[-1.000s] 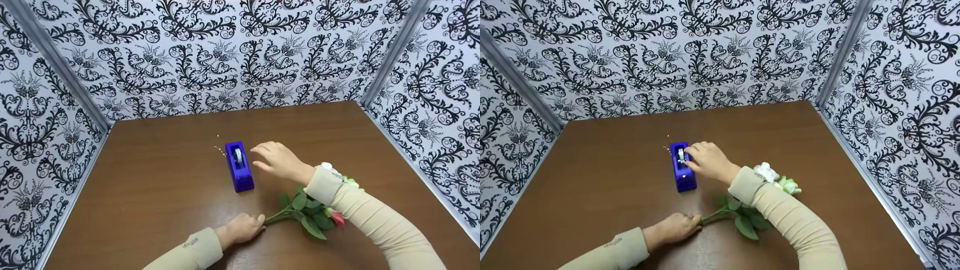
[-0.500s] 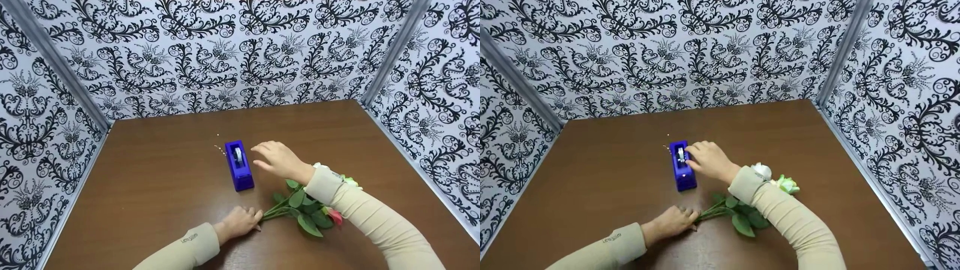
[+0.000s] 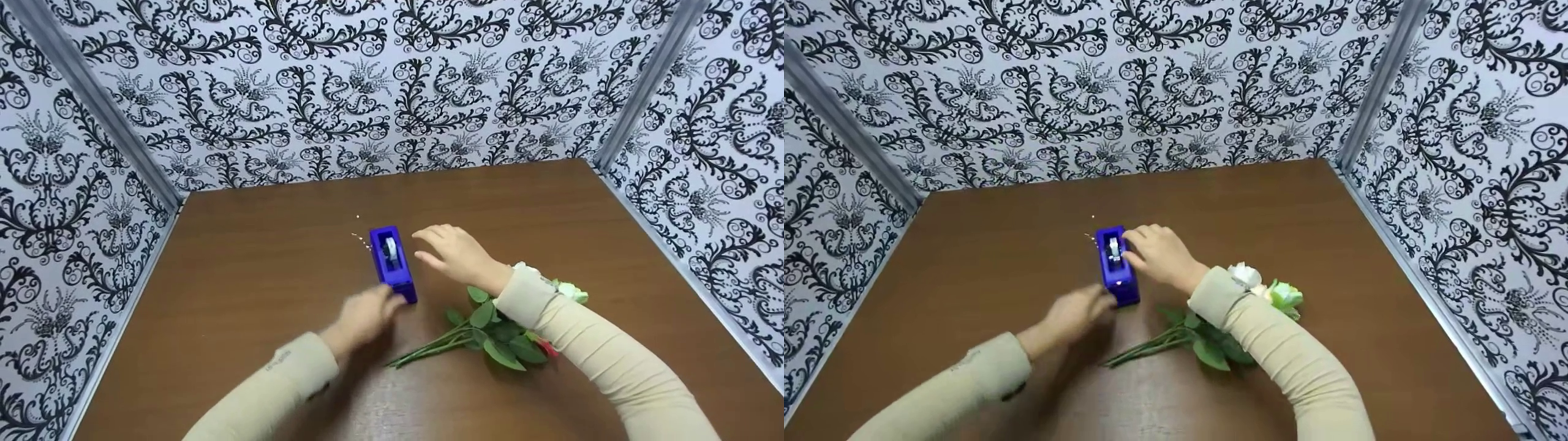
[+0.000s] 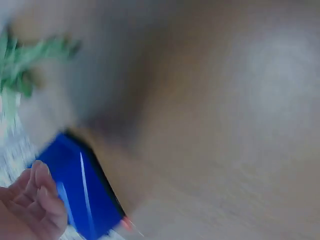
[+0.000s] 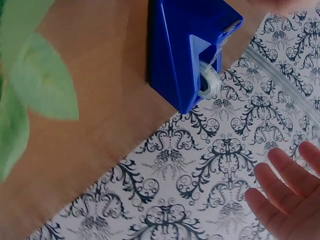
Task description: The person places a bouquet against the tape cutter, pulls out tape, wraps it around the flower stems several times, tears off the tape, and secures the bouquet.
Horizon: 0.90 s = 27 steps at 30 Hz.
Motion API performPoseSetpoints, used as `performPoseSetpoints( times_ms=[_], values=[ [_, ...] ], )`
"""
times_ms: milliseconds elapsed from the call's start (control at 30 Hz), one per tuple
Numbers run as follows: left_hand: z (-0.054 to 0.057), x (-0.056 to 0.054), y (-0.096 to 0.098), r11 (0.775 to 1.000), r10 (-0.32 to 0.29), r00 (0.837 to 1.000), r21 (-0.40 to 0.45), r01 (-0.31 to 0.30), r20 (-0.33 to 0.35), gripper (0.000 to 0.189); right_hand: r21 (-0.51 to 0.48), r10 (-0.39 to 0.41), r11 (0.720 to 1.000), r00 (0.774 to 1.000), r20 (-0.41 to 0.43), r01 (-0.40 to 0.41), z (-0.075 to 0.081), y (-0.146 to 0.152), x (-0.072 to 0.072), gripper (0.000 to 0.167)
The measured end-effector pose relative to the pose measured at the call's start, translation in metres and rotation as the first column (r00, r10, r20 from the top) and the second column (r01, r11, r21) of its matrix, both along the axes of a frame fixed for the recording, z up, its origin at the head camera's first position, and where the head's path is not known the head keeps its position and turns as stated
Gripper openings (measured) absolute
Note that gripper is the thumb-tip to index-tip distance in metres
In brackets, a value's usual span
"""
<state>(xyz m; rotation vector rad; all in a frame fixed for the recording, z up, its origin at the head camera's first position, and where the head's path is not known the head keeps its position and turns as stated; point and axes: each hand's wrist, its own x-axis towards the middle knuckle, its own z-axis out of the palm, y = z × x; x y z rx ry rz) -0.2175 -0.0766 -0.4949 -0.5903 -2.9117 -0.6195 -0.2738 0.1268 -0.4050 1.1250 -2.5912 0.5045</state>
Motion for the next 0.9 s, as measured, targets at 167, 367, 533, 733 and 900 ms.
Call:
performPoseSetpoints(
  times_ms=[167, 367, 533, 733, 900],
  values=[
    [0.011, -0.025, -0.014, 0.917, 0.222, 0.950, 0.284, -0.279, 0.219, 0.036, -0.060, -0.108, 0.991, 0.979, 0.171, 0.120, -0.011, -0.013, -0.010, 0.035],
    [0.016, -0.031, -0.012, 0.731, 0.195, 0.844, 0.500, -0.465, 0.500, 0.033, -0.089, -0.189, 0.964, 0.878, 0.439, 0.252, -0.028, -0.025, -0.019, 0.036],
    [0.012, -0.029, -0.002, 0.657, 0.023, 0.783, 0.581, -0.480, 0.621, 0.034, -0.060, -0.202, 0.954, 0.780, 0.593, 0.293, -0.043, -0.023, -0.021, 0.028],
    [0.013, -0.028, 0.004, 0.669, -0.033, 0.773, 0.589, -0.453, 0.634, 0.028, -0.105, -0.107, 0.937, 0.561, 0.821, 0.332, -0.056, -0.026, -0.019, 0.024],
    [0.013, -0.030, 0.003, 0.647, -0.033, 0.750, 0.586, -0.488, 0.661, 0.026, -0.185, -0.004, 0.890, 0.413, 0.911, 0.416, -0.061, -0.032, -0.014, 0.023]
  ],
)
